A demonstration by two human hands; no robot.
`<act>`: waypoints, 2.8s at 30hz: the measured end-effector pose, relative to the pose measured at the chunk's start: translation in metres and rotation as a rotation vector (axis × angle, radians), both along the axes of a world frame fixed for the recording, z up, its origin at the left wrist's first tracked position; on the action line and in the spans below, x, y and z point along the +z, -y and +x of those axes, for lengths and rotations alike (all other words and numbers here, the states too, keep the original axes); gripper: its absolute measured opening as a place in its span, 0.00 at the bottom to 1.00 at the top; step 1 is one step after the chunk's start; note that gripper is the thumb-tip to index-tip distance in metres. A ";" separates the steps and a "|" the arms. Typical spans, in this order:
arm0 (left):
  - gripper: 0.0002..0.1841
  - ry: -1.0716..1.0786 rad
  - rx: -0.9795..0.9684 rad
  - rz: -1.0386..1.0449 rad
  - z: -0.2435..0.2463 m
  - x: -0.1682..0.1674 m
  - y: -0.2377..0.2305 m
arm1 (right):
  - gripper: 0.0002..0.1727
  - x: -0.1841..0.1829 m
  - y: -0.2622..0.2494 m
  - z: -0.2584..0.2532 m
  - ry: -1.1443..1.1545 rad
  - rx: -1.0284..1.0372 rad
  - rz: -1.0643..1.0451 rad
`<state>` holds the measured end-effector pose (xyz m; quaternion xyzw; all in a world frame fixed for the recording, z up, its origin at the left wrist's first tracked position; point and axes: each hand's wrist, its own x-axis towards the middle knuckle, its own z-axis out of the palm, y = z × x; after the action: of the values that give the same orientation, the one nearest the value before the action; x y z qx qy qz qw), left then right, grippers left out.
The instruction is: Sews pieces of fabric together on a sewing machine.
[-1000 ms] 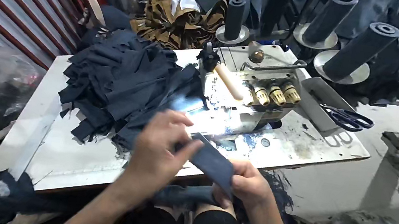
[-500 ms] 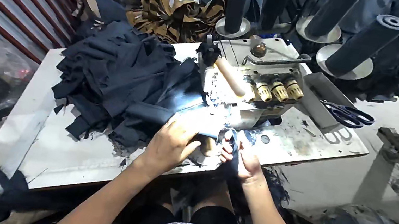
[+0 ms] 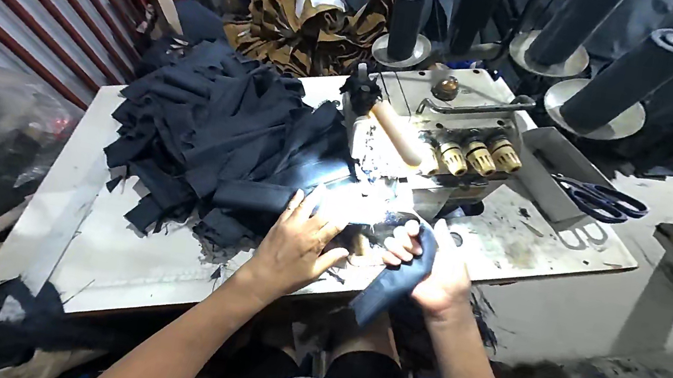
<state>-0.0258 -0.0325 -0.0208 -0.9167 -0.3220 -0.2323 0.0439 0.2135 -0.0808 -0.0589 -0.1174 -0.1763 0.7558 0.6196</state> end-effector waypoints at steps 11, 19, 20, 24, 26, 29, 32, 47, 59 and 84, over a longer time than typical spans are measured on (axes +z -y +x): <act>0.24 0.009 0.107 -0.096 0.018 0.009 -0.001 | 0.33 -0.016 -0.008 -0.023 -0.163 0.084 -0.138; 0.31 -0.056 0.051 -0.121 0.017 0.020 -0.033 | 0.31 -0.018 -0.011 -0.024 -0.089 -0.059 -0.097; 0.32 -0.049 0.068 -0.152 0.016 0.023 -0.032 | 0.30 -0.015 -0.008 -0.028 -0.042 -0.090 -0.086; 0.38 0.244 0.141 -0.239 0.026 0.044 0.014 | 0.14 0.012 0.018 -0.048 0.463 -0.238 0.084; 0.25 0.335 0.093 -0.240 0.030 0.052 0.036 | 0.08 0.023 0.035 -0.051 0.615 -0.147 0.234; 0.11 0.440 0.008 -0.325 0.019 0.066 0.044 | 0.07 0.028 0.040 -0.045 0.478 0.113 0.443; 0.10 0.597 0.018 -0.308 -0.013 0.090 0.028 | 0.13 0.025 0.032 -0.024 0.290 0.197 0.605; 0.19 0.017 -0.064 0.001 0.000 0.007 -0.004 | 0.15 -0.026 -0.023 0.008 0.115 0.089 0.204; 0.20 0.037 0.094 -0.062 0.027 0.015 -0.001 | 0.17 -0.011 -0.033 -0.006 -0.063 -0.057 0.097; 0.15 0.141 -0.076 -0.032 -0.005 0.012 -0.011 | 0.12 -0.030 -0.021 -0.009 0.020 0.102 0.234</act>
<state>-0.0306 -0.0216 -0.0089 -0.9102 -0.2930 -0.2928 -0.0022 0.2040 -0.0602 -0.0888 -0.0427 -0.2754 0.7593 0.5881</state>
